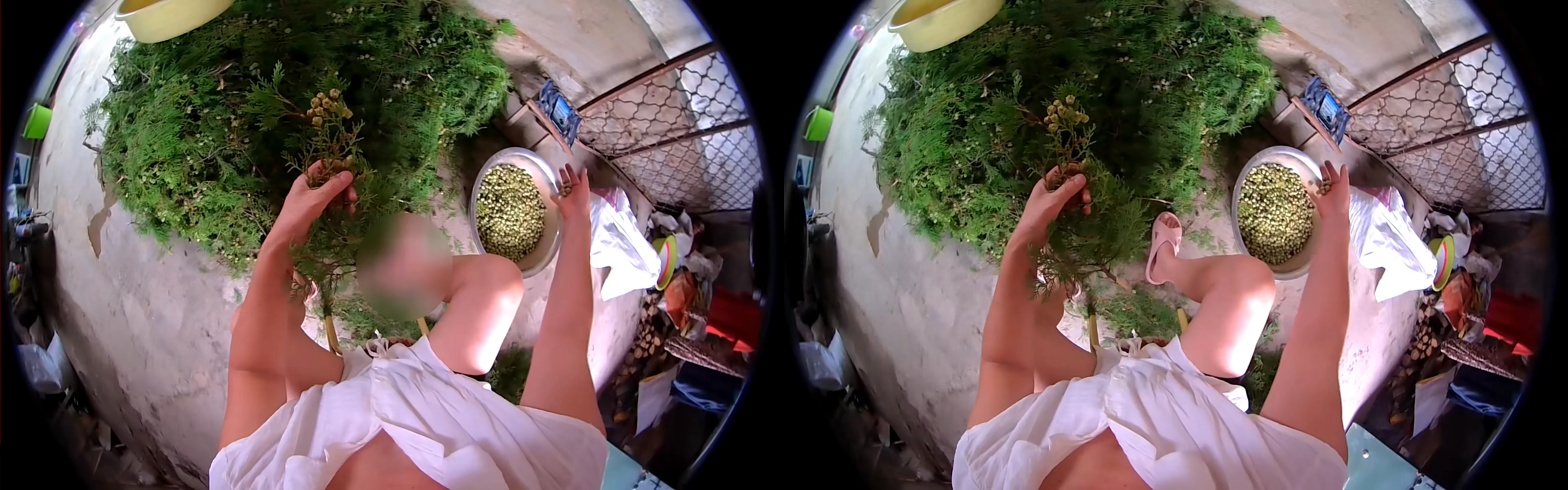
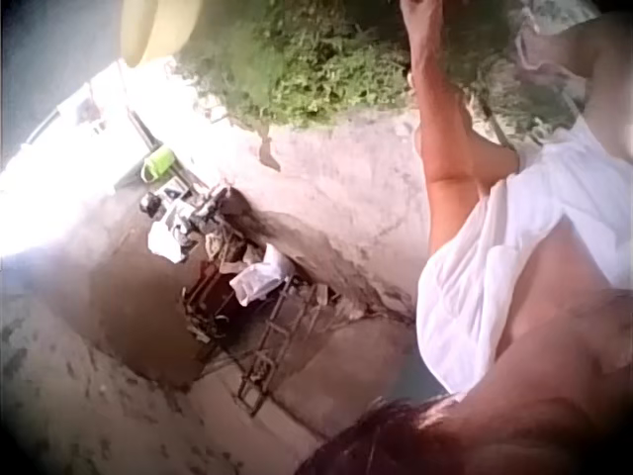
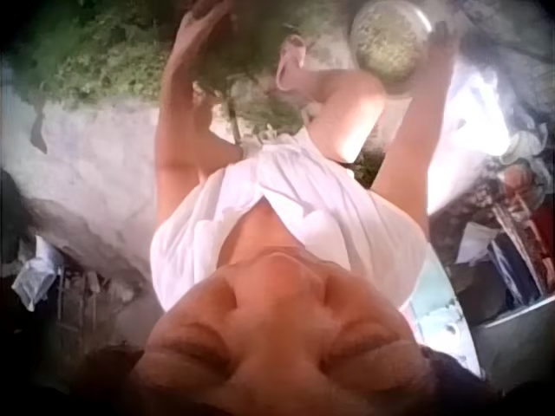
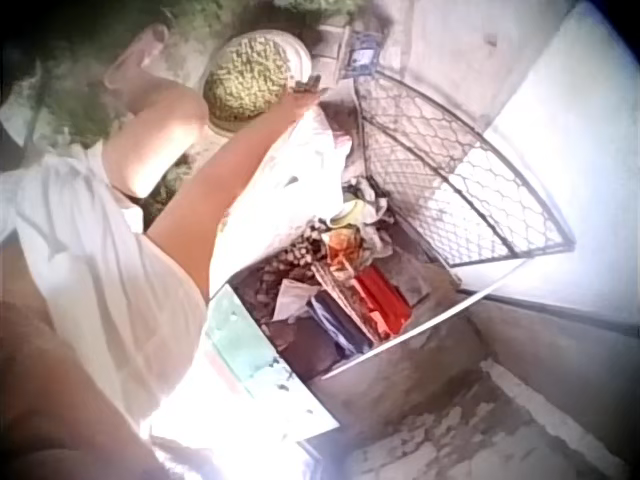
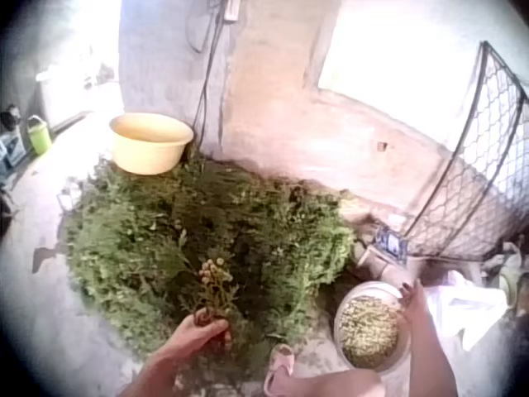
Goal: The person picks small green fruits from green leafy branches by hand and places them into a large metal bowl.
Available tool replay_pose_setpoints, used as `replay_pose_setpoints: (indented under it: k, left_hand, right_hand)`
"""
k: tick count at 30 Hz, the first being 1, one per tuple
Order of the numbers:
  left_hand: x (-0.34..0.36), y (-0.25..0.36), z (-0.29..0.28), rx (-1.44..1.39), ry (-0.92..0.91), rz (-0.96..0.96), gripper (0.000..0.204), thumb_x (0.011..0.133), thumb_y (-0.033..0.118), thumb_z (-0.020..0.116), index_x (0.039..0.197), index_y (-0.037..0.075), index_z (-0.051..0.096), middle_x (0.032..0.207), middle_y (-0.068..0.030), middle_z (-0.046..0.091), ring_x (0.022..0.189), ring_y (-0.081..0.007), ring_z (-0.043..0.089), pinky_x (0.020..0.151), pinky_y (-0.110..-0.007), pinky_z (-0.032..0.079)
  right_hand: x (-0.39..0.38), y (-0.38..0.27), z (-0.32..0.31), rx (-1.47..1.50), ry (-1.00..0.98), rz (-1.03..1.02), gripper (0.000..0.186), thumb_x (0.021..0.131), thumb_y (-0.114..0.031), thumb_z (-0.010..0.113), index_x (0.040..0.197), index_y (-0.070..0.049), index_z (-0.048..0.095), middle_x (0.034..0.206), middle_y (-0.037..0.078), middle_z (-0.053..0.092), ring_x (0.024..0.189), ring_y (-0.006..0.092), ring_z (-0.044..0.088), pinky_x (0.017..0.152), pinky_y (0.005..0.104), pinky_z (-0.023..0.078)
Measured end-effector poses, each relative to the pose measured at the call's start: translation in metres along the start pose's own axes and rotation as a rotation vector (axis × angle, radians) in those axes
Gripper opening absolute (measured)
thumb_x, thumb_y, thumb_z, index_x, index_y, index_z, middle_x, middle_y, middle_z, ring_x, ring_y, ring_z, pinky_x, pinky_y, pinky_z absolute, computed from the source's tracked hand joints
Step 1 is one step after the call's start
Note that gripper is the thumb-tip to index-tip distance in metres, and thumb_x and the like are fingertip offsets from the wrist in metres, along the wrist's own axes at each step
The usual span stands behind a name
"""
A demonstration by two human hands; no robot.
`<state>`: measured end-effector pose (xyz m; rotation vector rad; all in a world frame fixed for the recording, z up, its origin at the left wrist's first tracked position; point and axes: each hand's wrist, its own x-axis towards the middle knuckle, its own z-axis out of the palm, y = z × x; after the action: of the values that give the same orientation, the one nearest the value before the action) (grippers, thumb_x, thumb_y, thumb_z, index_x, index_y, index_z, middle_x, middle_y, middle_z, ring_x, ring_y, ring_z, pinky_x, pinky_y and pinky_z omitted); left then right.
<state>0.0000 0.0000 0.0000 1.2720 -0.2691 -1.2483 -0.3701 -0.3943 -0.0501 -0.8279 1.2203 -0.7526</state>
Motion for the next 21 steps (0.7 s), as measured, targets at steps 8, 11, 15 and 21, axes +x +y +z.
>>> replay_pose_setpoints:
  k: [8,11,15,21]
  left_hand:
    - [-0.011,-0.009,0.010,0.064,0.020,0.052,0.024,0.081,0.021,0.061,0.097,0.003,0.055,0.079,-0.0062,0.062,0.072,-0.0142,0.060,0.070,-0.027,0.048]
    - [-0.002,-0.008,0.015,0.087,-0.031,0.081,0.025,0.081,0.020,0.061,0.099,0.002,0.056,0.082,-0.0065,0.063,0.076,-0.0141,0.060,0.076,-0.027,0.047]
    - [-0.007,-0.001,0.001,0.094,0.066,0.057,0.025,0.081,0.019,0.061,0.099,0.002,0.057,0.083,-0.0063,0.063,0.077,-0.0142,0.061,0.078,-0.027,0.047]
    - [-0.005,-0.004,-0.010,0.085,0.117,0.116,0.023,0.081,0.016,0.061,0.097,0.001,0.058,0.080,-0.0046,0.062,0.073,-0.0105,0.058,0.072,-0.024,0.046]
  right_hand:
    - [0.007,0.003,-0.016,-0.274,0.239,-0.260,0.053,0.083,-0.026,0.057,0.126,0.000,0.039,0.122,0.007,0.048,0.107,0.0197,0.045,0.087,0.0290,0.038]
    - [0.026,0.004,-0.007,-0.600,0.294,-0.455,0.041,0.081,-0.013,0.055,0.120,0.000,0.046,0.118,0.009,0.050,0.102,0.0175,0.049,0.087,0.0279,0.038]
    - [-0.095,0.024,0.166,-0.433,-0.224,-0.707,0.025,0.083,-0.008,0.054,0.107,0.000,0.055,0.100,0.007,0.059,0.093,0.0135,0.053,0.082,0.0238,0.041]
    - [-0.213,0.053,0.301,-0.561,-0.771,-1.080,0.016,0.079,-0.013,0.061,0.090,-0.002,0.060,0.089,0.006,0.060,0.078,0.0149,0.057,0.071,0.0248,0.045]
